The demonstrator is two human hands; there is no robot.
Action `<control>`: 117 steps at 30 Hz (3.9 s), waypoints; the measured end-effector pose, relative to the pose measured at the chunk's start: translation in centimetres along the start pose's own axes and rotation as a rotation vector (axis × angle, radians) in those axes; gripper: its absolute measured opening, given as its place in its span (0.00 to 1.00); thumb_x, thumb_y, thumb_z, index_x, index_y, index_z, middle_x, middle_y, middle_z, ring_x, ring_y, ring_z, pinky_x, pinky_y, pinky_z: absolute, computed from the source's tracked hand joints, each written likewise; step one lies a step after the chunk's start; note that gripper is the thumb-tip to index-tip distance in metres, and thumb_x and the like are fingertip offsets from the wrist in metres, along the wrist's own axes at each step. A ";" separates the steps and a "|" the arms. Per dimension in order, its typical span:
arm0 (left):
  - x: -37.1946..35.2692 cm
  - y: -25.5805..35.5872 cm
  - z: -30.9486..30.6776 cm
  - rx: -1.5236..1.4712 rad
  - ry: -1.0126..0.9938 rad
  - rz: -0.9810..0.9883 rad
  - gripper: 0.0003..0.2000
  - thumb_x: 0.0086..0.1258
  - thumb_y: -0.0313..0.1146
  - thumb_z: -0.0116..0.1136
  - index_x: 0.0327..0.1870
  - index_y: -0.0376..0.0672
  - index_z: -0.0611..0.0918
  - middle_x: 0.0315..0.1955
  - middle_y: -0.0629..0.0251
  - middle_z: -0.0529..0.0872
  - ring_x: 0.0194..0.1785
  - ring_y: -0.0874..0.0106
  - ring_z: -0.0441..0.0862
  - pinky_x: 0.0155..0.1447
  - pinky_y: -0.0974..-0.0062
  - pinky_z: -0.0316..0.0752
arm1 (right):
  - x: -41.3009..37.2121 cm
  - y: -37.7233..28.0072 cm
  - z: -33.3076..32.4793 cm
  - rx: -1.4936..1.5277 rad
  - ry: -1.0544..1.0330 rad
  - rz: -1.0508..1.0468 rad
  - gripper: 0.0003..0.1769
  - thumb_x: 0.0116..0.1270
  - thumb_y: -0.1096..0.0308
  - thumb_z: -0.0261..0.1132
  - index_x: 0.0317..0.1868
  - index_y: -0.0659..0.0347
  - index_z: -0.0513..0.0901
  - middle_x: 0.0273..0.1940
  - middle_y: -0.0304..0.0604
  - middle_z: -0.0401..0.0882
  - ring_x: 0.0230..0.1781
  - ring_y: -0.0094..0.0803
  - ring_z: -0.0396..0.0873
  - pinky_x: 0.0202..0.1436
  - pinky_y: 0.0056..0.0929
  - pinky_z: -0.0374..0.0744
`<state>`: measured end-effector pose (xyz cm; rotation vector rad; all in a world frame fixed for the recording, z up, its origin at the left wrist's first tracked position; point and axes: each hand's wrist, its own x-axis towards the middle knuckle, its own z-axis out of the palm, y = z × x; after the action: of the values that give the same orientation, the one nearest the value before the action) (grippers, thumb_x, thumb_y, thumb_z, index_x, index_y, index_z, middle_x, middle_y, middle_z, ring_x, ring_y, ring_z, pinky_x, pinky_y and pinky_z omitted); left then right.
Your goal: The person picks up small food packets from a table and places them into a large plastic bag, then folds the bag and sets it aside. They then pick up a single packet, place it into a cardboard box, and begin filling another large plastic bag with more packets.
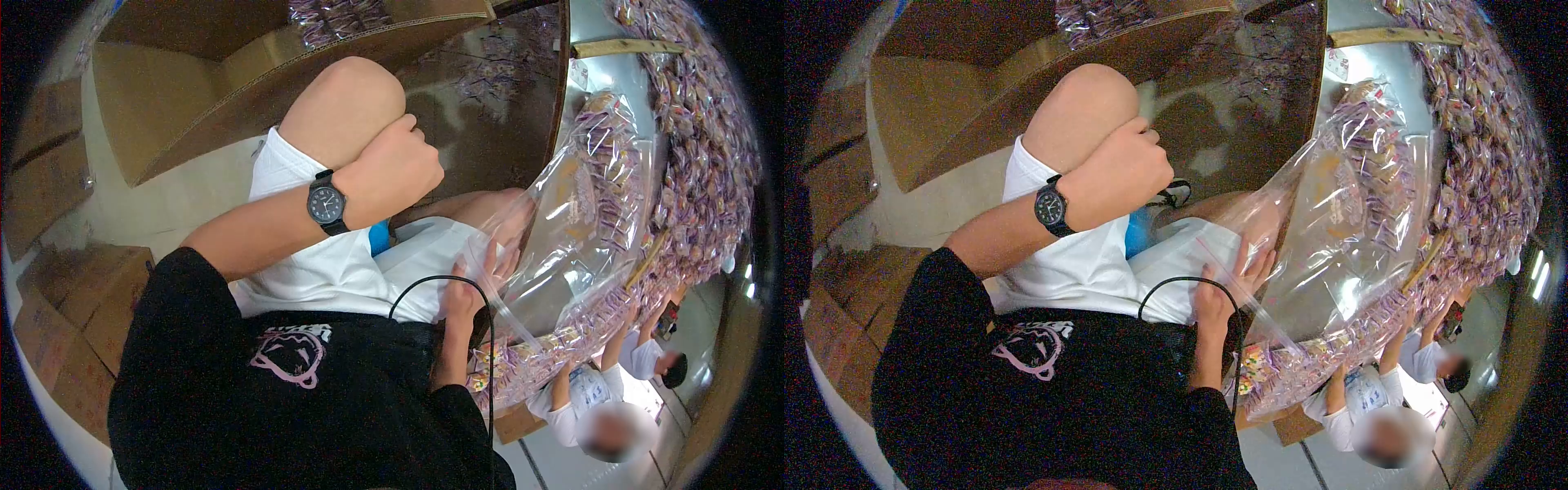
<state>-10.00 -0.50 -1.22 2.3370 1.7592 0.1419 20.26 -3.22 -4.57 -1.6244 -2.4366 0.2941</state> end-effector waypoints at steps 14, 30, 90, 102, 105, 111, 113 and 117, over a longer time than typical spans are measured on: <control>0.6 -1.2 -0.6 0.080 0.166 -0.205 0.06 0.58 0.36 0.64 0.32 0.50 0.90 0.41 0.68 0.89 0.56 0.66 0.82 0.74 0.55 0.65 | -0.2 -0.5 -0.3 0.006 0.024 -0.003 0.34 0.66 0.62 0.69 0.72 0.62 0.75 0.79 0.65 0.60 0.81 0.64 0.54 0.81 0.59 0.55; 2.6 -1.7 -2.8 0.152 -0.130 -0.332 0.12 0.72 0.38 0.59 0.47 0.51 0.93 0.47 0.63 0.91 0.61 0.55 0.81 0.63 0.25 0.67 | -0.3 -0.6 -0.4 0.049 0.018 0.012 0.35 0.67 0.62 0.67 0.74 0.62 0.74 0.80 0.64 0.59 0.81 0.65 0.53 0.82 0.60 0.54; -8.7 0.8 0.6 -0.092 0.222 -0.171 0.31 0.58 0.49 0.66 0.67 0.55 0.82 0.80 0.68 0.64 0.85 0.57 0.52 0.70 0.20 0.53 | -0.8 1.4 1.4 0.170 0.132 -0.105 0.28 0.76 0.52 0.64 0.68 0.62 0.80 0.80 0.61 0.61 0.81 0.64 0.55 0.82 0.64 0.52; -10.4 1.2 0.9 -0.128 0.219 -0.207 0.35 0.56 0.48 0.67 0.70 0.55 0.79 0.80 0.66 0.64 0.85 0.52 0.51 0.71 0.20 0.53 | -0.7 1.5 1.2 0.059 0.150 -0.148 0.26 0.78 0.54 0.63 0.68 0.62 0.77 0.78 0.58 0.64 0.81 0.62 0.56 0.81 0.66 0.56; -10.2 1.1 1.5 -0.128 0.261 -0.240 0.36 0.55 0.48 0.68 0.70 0.56 0.79 0.80 0.65 0.64 0.84 0.51 0.54 0.70 0.20 0.55 | -0.9 1.9 1.3 0.065 0.151 -0.159 0.26 0.77 0.56 0.63 0.68 0.62 0.77 0.78 0.58 0.64 0.81 0.62 0.56 0.81 0.66 0.55; -7.5 0.0 1.1 -0.133 0.292 -0.407 0.40 0.53 0.49 0.72 0.73 0.59 0.76 0.81 0.62 0.62 0.83 0.49 0.54 0.68 0.23 0.62 | -0.8 1.3 1.1 0.120 0.123 -0.071 0.25 0.75 0.59 0.64 0.68 0.59 0.80 0.81 0.53 0.60 0.83 0.60 0.51 0.83 0.64 0.49; -6.5 -0.9 1.6 -0.134 0.310 -0.482 0.42 0.53 0.50 0.73 0.75 0.60 0.74 0.81 0.62 0.61 0.83 0.48 0.53 0.67 0.26 0.65 | -0.8 1.4 1.2 0.127 0.116 -0.043 0.28 0.74 0.52 0.64 0.68 0.57 0.81 0.80 0.55 0.62 0.81 0.63 0.54 0.82 0.63 0.51; -4.6 -1.6 1.8 -0.145 0.286 -0.571 0.44 0.53 0.51 0.74 0.77 0.59 0.72 0.81 0.60 0.60 0.80 0.42 0.56 0.66 0.31 0.70 | -1.0 1.5 1.1 0.125 0.105 -0.018 0.28 0.71 0.53 0.65 0.68 0.56 0.81 0.80 0.56 0.62 0.80 0.64 0.56 0.82 0.63 0.52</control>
<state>-12.39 -4.70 -3.05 1.6959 2.3818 0.5058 21.72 -3.65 -6.05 -1.5259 -2.3052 0.3419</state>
